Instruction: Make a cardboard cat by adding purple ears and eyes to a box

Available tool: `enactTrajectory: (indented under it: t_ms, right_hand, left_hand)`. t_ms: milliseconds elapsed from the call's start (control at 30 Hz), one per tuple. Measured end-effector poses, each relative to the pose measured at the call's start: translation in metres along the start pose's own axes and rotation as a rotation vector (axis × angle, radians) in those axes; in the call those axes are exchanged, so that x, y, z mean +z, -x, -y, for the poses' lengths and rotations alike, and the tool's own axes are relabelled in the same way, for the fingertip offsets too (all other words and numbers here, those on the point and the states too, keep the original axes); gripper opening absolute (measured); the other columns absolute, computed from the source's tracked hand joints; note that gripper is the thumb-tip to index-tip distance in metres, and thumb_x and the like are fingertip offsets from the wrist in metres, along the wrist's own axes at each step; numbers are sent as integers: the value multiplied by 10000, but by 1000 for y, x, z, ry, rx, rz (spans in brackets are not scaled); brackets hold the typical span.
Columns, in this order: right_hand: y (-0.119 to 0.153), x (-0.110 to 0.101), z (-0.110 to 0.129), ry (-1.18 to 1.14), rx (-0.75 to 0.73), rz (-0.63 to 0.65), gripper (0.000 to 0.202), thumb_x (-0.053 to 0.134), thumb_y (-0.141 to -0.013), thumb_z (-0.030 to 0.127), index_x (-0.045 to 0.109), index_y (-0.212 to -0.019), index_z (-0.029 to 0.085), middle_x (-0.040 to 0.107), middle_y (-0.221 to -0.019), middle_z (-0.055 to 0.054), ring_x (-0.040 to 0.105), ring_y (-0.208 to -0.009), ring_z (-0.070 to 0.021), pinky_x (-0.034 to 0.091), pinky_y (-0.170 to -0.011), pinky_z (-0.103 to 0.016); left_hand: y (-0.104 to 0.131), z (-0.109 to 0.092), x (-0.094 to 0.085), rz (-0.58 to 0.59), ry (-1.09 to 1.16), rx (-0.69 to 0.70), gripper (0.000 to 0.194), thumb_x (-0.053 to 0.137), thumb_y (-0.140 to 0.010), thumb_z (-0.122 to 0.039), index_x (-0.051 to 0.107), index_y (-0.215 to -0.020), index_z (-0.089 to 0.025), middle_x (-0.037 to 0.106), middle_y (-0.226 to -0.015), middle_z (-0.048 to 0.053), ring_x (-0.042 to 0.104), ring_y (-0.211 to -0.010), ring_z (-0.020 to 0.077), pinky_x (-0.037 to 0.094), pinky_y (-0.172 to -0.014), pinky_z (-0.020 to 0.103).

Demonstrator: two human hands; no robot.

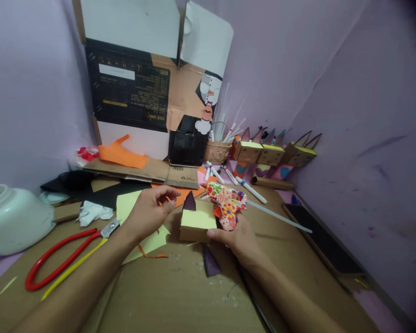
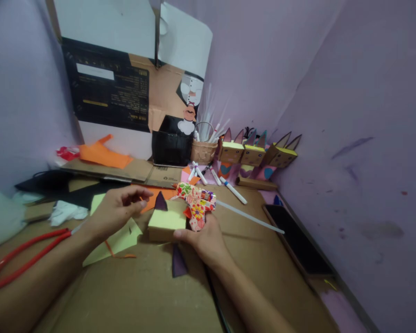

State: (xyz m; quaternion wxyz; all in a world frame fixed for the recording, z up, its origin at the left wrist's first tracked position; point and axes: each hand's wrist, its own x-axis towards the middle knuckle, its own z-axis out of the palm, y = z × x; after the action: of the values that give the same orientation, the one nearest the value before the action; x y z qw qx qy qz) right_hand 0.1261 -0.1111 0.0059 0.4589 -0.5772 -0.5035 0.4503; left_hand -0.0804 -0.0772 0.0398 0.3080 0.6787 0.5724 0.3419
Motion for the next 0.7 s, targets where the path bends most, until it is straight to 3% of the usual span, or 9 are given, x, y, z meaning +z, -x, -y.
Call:
enactTrajectory:
  t_ms: [67, 167, 267, 333, 433, 600, 700]
  right_hand:
    - [0, -2, 2, 8, 2, -16, 515, 804, -454, 274, 618, -921, 161, 728, -920, -80, 669, -860, -294, 532, -779, -405]
    - [1, -5, 6, -11, -19, -5, 527, 803, -470, 260, 614, -951, 155, 722, -966, -89, 665, -901, -296, 518, -828, -410]
    - [2, -5, 7, -41, -86, 36, 489, 787, -497, 221, 628, -957, 166, 718, -1000, -81, 659, -940, -290, 503, -868, -414]
    - [1, -6, 5, -67, -107, 79, 476, 782, -511, 210, 633, -961, 165, 715, -1013, -84, 655, -955, -288, 496, -883, -415]
    - [-4, -9, -2, -103, -72, 84, 508, 794, -511, 227, 620, -982, 149, 713, -1012, -107, 656, -952, -298, 498, -877, -431]
    - [-14, -21, -5, -315, -116, -22, 605, 796, -521, 271, 579, -1074, 161, 627, -1186, -127, 615, -1050, -289, 486, -907, -417]
    - [-14, -27, 2, -311, -109, -96, 529, 775, -566, 273, 591, -1051, 164, 611, -1199, -121, 653, -958, -256, 542, -793, -364]
  left_hand:
    - [2, 3, 1, 88, 143, -38, 355, 568, -670, -280, 608, -994, -144, 652, -974, 90, 597, -823, 206, 487, -683, 336]
    - [7, 6, 5, 273, 327, -34, 695, 661, -606, -296, 446, -1256, -177, 513, -1287, 129, 560, -1055, 258, 493, -800, 367]
    - [13, 2, 14, 330, 328, -58, 926, 699, -584, -243, 243, -1387, -179, 439, -1369, 150, 474, -1201, 271, 425, -950, 404]
    - [15, -3, 21, 313, 282, -71, 915, 679, -600, -197, 221, -1391, -152, 473, -1342, 158, 483, -1198, 258, 398, -986, 408]
    - [16, -8, 27, 261, 211, -30, 775, 636, -631, -158, 314, -1336, -147, 520, -1301, 142, 533, -1141, 245, 399, -990, 409]
    - [15, -5, 27, 265, 205, -12, 704, 633, -637, -150, 364, -1287, -175, 534, -1284, 127, 548, -1123, 249, 405, -986, 445]
    - [14, -2, 27, 268, 226, -28, 729, 648, -630, -145, 349, -1294, -171, 526, -1287, 131, 553, -1113, 238, 418, -979, 424]
